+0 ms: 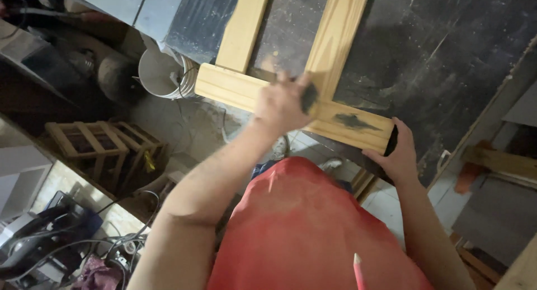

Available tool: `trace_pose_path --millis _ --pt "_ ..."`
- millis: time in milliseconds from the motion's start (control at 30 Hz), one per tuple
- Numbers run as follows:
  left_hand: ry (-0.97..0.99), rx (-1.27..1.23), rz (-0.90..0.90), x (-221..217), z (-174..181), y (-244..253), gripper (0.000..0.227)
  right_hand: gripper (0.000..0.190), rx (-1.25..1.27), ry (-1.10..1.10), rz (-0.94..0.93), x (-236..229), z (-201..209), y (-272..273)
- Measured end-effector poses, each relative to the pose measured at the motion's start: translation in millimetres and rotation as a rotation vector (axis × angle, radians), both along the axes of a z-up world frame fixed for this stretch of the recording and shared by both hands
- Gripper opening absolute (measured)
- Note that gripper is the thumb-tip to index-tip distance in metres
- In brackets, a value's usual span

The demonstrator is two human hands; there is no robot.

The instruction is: Sanding a wooden frame using an orbital sander on a table saw surface.

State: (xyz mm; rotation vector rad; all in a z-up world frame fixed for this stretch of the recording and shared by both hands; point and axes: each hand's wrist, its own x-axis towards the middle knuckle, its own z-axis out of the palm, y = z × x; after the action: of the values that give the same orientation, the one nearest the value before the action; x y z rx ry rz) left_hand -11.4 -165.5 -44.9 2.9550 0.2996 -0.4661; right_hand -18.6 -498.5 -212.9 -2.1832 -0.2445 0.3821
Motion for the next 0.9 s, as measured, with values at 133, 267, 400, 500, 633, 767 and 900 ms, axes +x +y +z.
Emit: trace_pose_path --millis 133,267,400,500,633,767,900 --pt "-0.019 -0.048 -0.220 4 -22 -48 0.076 0.117 -0.012 0.012 0.012 1 10 5" --pt "0.016 -0.058 -0.229 -5 22 -80 0.069 0.114 0.008 0.024 0.025 2 25 10" --pt "0.340 -0.128 -0.363 -13 57 -71 0.081 0.108 -0.243 0.072 0.074 14 33 12" --pt "0.400 -0.192 -0.278 -24 79 -46 0.086 0.112 -0.399 -0.204 0.239 30 4 0" --pt "0.317 -0.188 -0.070 -39 46 5 0.094 0.125 -0.522 -0.452 0.453 41 -21 10" --pt "-0.157 -0.082 0.005 -71 7 81 0.072 0.128 -0.480 -0.507 0.428 27 -15 35" --pt "-0.054 0.057 0.263 -87 -9 168 0.096 0.115 -0.476 -0.500 0.352 19 1 50"
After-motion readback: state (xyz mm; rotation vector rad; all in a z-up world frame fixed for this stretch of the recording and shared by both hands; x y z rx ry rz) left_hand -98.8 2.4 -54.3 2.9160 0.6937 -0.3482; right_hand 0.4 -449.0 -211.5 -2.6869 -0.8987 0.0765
